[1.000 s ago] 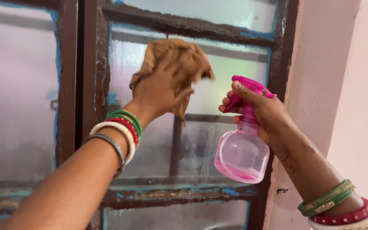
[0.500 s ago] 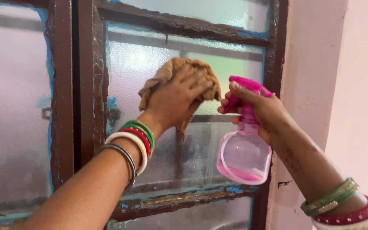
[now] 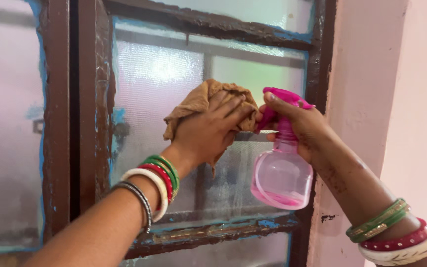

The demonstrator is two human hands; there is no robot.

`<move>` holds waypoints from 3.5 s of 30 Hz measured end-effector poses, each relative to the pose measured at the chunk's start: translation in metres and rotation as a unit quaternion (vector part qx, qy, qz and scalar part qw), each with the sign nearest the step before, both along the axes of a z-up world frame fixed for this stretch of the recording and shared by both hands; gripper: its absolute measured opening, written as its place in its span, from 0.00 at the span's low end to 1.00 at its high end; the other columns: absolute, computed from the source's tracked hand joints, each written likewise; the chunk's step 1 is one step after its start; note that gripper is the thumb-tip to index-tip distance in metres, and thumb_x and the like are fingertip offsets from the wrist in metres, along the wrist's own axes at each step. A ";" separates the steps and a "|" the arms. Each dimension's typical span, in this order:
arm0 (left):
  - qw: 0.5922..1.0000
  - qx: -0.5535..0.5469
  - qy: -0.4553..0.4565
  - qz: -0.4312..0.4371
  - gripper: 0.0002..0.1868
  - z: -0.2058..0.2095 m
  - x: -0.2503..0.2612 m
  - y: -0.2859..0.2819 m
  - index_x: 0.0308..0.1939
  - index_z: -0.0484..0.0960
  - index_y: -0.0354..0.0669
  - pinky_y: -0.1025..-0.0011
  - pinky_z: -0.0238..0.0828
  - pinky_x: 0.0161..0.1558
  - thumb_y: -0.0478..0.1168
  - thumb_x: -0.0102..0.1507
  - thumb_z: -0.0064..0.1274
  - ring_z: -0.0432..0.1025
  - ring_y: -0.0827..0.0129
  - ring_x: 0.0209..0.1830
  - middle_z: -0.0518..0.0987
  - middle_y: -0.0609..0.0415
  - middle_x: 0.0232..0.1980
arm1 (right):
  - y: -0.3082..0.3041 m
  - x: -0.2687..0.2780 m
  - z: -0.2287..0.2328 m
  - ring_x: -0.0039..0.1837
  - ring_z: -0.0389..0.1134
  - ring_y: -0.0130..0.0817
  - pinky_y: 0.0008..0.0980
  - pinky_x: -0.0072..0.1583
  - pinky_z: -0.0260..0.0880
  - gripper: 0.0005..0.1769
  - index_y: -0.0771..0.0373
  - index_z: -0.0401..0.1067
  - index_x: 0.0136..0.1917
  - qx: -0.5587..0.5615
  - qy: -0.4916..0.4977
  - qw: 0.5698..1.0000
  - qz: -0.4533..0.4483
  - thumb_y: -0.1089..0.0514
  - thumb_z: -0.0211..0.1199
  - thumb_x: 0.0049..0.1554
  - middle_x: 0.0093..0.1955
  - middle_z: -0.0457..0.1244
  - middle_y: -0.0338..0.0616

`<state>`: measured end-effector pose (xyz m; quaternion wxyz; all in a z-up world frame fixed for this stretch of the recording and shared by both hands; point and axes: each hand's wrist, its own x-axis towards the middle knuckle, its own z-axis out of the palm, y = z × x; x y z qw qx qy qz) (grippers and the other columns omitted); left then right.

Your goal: The person cleans a glass window pane by spraying pink liquid from a bottle onto the glass and wiping the surface with a brown cloth.

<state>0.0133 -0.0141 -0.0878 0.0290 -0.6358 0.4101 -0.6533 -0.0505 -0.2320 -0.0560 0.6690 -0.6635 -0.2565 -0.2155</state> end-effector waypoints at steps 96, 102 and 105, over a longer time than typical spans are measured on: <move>0.999 -0.054 0.000 -0.007 0.32 0.021 0.018 -0.063 0.66 0.71 0.42 0.59 0.77 0.54 0.47 0.60 0.60 0.58 0.51 0.70 0.65 0.48 0.64 | -0.077 0.024 0.012 0.43 0.75 0.35 0.26 0.35 0.73 0.21 0.67 0.72 0.55 0.023 0.004 1.000 -0.002 0.46 0.65 0.61 0.42 0.71 0.48; 0.997 -0.070 -0.031 0.022 0.29 0.058 0.019 -0.049 0.66 0.72 0.42 0.59 0.77 0.55 0.46 0.64 0.61 0.57 0.51 0.69 0.65 0.49 0.65 | -0.073 0.010 0.007 0.42 0.76 0.37 0.27 0.33 0.73 0.19 0.63 0.72 0.55 0.006 -0.003 1.000 0.026 0.47 0.63 0.58 0.41 0.70 0.47; 0.991 -0.130 0.004 -0.011 0.28 0.075 0.022 -0.060 0.66 0.72 0.41 0.60 0.77 0.56 0.43 0.63 0.59 0.57 0.50 0.71 0.64 0.46 0.66 | -0.077 0.005 0.012 0.43 0.76 0.37 0.27 0.34 0.74 0.19 0.64 0.71 0.55 0.011 -0.017 0.999 0.044 0.48 0.64 0.59 0.41 0.71 0.48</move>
